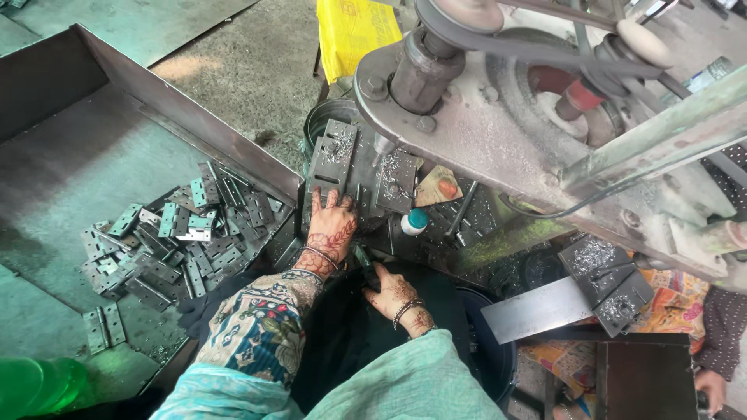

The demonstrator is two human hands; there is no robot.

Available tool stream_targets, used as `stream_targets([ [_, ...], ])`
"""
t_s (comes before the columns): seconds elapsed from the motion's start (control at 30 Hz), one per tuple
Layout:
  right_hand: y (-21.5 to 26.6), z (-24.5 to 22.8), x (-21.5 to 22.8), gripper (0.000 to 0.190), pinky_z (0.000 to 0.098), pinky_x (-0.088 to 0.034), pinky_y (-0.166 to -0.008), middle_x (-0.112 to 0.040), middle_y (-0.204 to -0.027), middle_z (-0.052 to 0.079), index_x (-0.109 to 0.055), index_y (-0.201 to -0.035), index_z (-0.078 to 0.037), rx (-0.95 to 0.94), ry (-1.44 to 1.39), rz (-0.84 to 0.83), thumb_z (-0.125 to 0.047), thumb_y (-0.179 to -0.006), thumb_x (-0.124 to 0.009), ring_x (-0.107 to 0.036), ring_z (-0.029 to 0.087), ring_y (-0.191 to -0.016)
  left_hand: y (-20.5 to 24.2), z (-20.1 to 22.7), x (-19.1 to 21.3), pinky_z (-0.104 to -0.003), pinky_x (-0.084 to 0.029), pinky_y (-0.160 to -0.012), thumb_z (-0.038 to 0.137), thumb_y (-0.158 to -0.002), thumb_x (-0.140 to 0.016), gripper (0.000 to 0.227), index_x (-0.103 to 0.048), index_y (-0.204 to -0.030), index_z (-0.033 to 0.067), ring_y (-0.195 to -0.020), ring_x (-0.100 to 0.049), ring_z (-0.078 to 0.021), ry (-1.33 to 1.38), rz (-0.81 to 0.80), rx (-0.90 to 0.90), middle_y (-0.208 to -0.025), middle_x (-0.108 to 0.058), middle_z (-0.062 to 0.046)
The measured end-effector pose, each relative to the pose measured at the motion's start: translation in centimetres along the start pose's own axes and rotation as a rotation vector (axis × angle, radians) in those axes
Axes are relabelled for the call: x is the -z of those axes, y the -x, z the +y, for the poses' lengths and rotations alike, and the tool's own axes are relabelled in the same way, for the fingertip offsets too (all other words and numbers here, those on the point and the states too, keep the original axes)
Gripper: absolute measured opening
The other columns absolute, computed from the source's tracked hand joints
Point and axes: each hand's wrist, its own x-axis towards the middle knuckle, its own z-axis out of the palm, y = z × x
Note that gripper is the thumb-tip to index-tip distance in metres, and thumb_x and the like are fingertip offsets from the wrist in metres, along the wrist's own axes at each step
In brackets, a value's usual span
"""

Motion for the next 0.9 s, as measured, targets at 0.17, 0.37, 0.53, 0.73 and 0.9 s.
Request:
stream_targets([
  [0.17, -0.8, 1.3, -0.8, 0.069, 0.0506, -0.055, -0.094, -0.071, -0.119, 0.022, -0.049, -0.146, -0.02, 0.03, 0.013, 0.003, -0.045, -0.086, -0.072, -0.067, 0.042, -0.111, -0.9, 0.3, -0.2, -0.064, -0.027, -0.118, 0.017, -0.086, -0.062, 0.024, -0.078, -0.102, 0.0125, -0.135, -0.049, -0.0312, -0.05, -0.141, -0.001, -0.125, -0.067, -0.006],
  [0.37, -6.4, 4.4, -0.8, 0.055, 0.0398, -0.059, -0.083, -0.074, -0.114, 0.013, -0.063, -0.133, -0.012, 0.289, -0.297, 0.438, -0.034, -0.086, -0.08, -0.072, 0.028, -0.093, -1.4, -1.2, -0.4, -0.049, -0.041, -0.103, 0.012, -0.078, -0.065, 0.032, -0.078, -0.107, 0.0124, -0.12, -0.056, -0.0285, 0.303, 0.155, 0.149, -0.12, -0.071, -0.003],
  [0.53, -12.1, 4.4, 1.5, 0.036, 0.0318, -0.056, -0.066, -0.074, -0.102, 0.003, -0.065, -0.122, -0.008, 0.335, -1.321, 0.405, -0.014, -0.089, -0.077, -0.07, 0.011, -0.084, -2.7, -2.3, -1.3, -0.04, -0.048, -0.1, 0.027, -0.089, -0.076, 0.023, -0.076, -0.106, 0.0123, -0.107, -0.066, -0.0268, 0.863, 0.001, 0.357, -0.105, -0.074, -0.003],
  [0.73, -11.2, 0.4, 4.8, 0.029, 0.0336, -0.059, -0.079, -0.071, -0.102, 0.009, -0.073, -0.116, -0.006, 0.382, -0.411, 0.974, -0.006, -0.087, -0.077, -0.073, 0.025, -0.089, -3.9, -3.2, -1.1, -0.042, -0.045, -0.102, 0.016, -0.078, -0.076, 0.038, -0.073, -0.116, 0.0107, -0.114, -0.058, -0.0314, 0.661, 0.267, 0.43, -0.118, -0.07, -0.007],
  [0.9, -10.2, -3.8, 4.7, 0.046, 0.047, -0.049, -0.097, -0.067, -0.119, 0.017, -0.069, -0.119, -0.002, 0.561, 0.116, 0.728, -0.005, -0.074, -0.072, -0.056, 0.039, -0.117, -3.8, -3.3, 0.4, -0.048, -0.042, -0.105, 0.017, -0.08, -0.074, 0.04, -0.072, -0.12, 0.0133, -0.128, -0.05, -0.034, 0.413, 0.18, 0.321, -0.132, -0.065, -0.005],
])
